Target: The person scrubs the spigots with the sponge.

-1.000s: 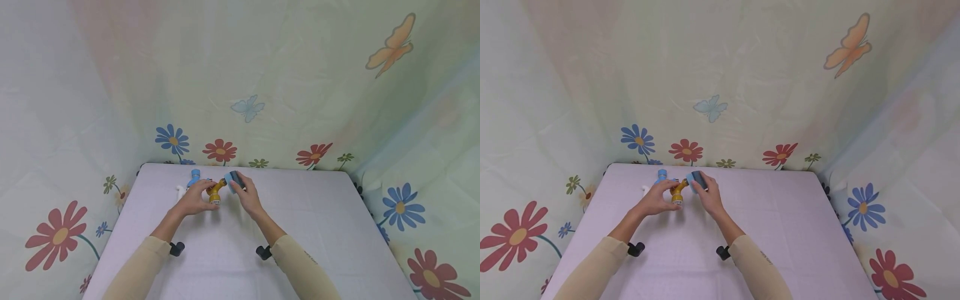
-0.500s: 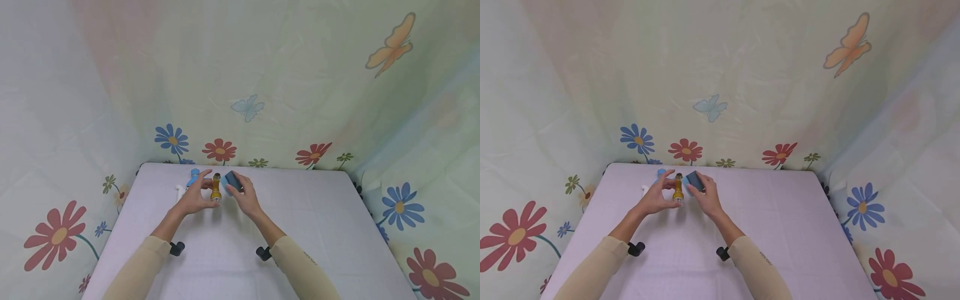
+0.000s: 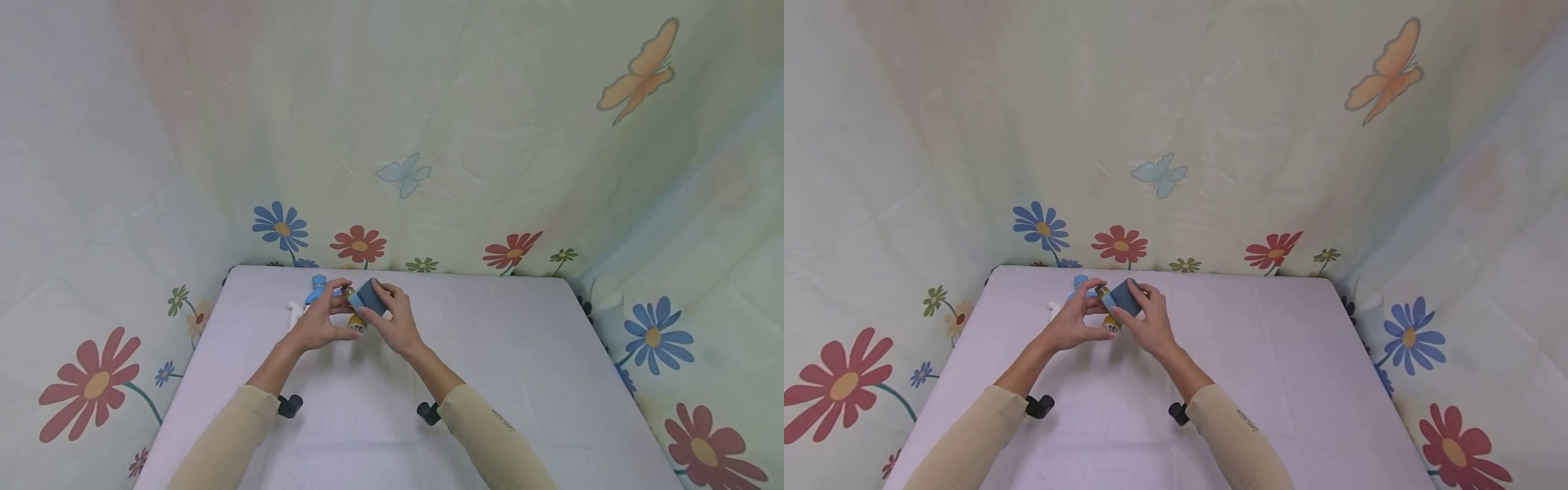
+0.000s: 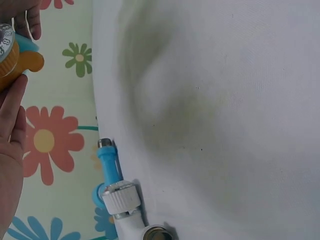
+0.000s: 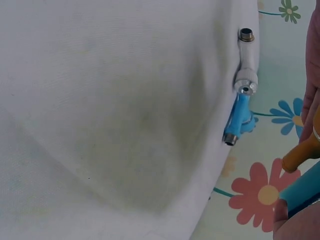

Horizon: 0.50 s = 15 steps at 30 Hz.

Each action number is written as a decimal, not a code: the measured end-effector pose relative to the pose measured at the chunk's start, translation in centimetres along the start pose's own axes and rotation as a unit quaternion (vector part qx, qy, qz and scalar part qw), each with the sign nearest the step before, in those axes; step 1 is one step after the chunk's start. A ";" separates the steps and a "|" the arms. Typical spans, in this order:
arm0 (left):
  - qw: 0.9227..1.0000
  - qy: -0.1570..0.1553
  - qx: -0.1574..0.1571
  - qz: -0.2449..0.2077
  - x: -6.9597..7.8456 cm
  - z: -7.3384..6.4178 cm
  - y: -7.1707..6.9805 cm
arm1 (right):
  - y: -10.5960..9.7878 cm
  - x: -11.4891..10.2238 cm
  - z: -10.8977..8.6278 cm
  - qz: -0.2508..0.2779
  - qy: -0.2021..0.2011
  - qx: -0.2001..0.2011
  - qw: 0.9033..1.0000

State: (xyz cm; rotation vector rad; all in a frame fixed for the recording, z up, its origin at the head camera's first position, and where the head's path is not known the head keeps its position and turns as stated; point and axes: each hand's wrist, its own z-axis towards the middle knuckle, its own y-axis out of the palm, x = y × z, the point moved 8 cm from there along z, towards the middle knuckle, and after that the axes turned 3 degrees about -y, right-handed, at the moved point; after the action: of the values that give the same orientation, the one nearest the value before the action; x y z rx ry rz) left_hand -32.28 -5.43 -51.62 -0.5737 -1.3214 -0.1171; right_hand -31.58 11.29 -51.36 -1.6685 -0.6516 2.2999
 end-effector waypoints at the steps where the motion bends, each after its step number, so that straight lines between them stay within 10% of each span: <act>1: 1.000 -0.002 -0.001 -0.002 0.0 0.0 0.0 | 0.1 0.0 0.0 -0.005 0.000 -0.003 1.000; 15: 1.000 -0.012 0.007 0.006 -0.4 -0.2 -0.1 | 0.0 0.3 0.0 -0.056 0.019 -0.008 0.998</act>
State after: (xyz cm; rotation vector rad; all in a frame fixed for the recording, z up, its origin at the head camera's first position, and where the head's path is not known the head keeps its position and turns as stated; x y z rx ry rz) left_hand -32.27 -5.70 -51.96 -0.5723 -1.3405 -0.0916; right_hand -31.67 11.45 -51.57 -1.6358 -0.7378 2.1858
